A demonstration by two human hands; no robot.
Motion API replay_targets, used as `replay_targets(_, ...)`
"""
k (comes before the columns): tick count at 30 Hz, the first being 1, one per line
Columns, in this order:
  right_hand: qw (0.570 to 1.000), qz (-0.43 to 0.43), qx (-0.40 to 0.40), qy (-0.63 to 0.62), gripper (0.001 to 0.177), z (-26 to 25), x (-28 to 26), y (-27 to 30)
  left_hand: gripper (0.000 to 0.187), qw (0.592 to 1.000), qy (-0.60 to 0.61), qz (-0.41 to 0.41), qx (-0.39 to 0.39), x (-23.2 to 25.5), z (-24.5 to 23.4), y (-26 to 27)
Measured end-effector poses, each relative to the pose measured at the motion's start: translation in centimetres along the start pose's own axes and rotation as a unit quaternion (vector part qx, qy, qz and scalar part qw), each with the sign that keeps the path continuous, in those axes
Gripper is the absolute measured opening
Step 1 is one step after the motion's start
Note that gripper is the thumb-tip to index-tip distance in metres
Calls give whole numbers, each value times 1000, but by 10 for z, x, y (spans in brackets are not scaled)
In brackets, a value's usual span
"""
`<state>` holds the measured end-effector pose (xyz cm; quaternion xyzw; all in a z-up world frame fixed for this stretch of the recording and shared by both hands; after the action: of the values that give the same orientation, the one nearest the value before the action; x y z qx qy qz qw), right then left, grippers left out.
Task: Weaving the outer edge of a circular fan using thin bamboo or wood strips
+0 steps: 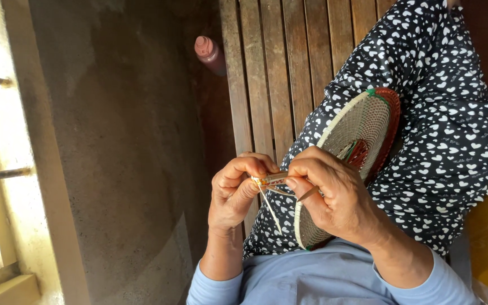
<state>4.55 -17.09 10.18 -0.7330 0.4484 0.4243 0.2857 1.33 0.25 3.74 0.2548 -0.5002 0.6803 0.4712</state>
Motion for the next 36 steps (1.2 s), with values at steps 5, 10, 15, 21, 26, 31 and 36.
replay_targets(5, 1000, 6, 8, -15, 9, 2, 5, 0, 26, 1000, -18, 7, -6, -1, -1, 1)
replay_targets(10, 999, 2, -2, -32, 10, -2, -2, -3, 25, 1000, -7, 9, -1, -3, -2, 2)
replay_targets(15, 1000, -6, 0, -25, 10, 0, -1, -4, 23, 1000, -17, 9, 4, 1, 2, 1)
replay_targets(21, 1000, -10, -1, -27, 6, -1, -2, -3, 28, 999, 20, 23, 27, 12, 14, -1)
replay_targets(26, 1000, -12, -4, -27, 5, -5, -4, -2, 34, 995, -73, 45, 53, 19, 24, 2)
replay_targets(31, 998, -44, 6, 49, 5, -13, -15, -2, 25, 990, -89, 52, 99, 25, 34, 2)
replay_targets(36, 991, -91, 38, 89, 16, -23, -28, 4, 31, 994, -54, 32, 88, 21, 35, 4)
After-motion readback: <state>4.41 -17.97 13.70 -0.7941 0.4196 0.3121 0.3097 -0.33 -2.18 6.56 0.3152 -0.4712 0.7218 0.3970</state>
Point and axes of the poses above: each hand's wrist, its own y-axis away from the middle knuckle, its own z-axis out of the palm, x = y × z, the point moved 3 cm from there along -y, towards the middle knuckle, and after that the axes turned 15 degrees about z, right-handed, at the moved point
